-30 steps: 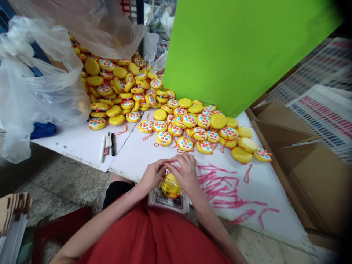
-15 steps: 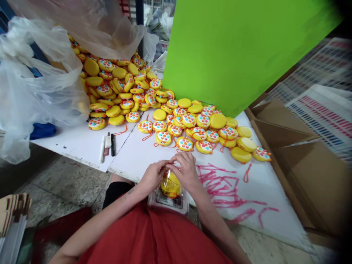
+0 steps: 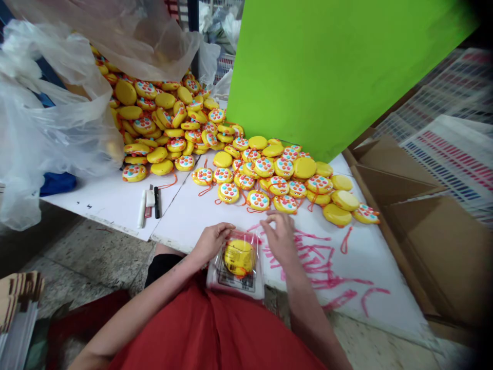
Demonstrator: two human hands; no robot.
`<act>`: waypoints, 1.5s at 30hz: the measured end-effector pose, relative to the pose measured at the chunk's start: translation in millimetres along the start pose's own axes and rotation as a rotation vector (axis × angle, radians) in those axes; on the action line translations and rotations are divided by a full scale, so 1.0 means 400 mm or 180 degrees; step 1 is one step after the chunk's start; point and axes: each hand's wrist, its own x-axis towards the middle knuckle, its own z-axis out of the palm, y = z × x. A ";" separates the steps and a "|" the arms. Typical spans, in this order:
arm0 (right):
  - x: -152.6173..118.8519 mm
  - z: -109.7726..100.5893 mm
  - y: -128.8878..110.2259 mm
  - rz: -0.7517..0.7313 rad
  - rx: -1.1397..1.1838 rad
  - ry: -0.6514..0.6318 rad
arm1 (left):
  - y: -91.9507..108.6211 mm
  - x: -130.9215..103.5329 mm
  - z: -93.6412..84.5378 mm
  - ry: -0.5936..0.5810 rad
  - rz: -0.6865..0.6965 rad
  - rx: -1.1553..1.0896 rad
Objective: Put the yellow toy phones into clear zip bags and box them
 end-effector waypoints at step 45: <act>-0.041 0.018 0.059 0.1880 0.2125 -0.1199 | -0.028 0.013 -0.067 -0.0462 -0.0407 -0.1092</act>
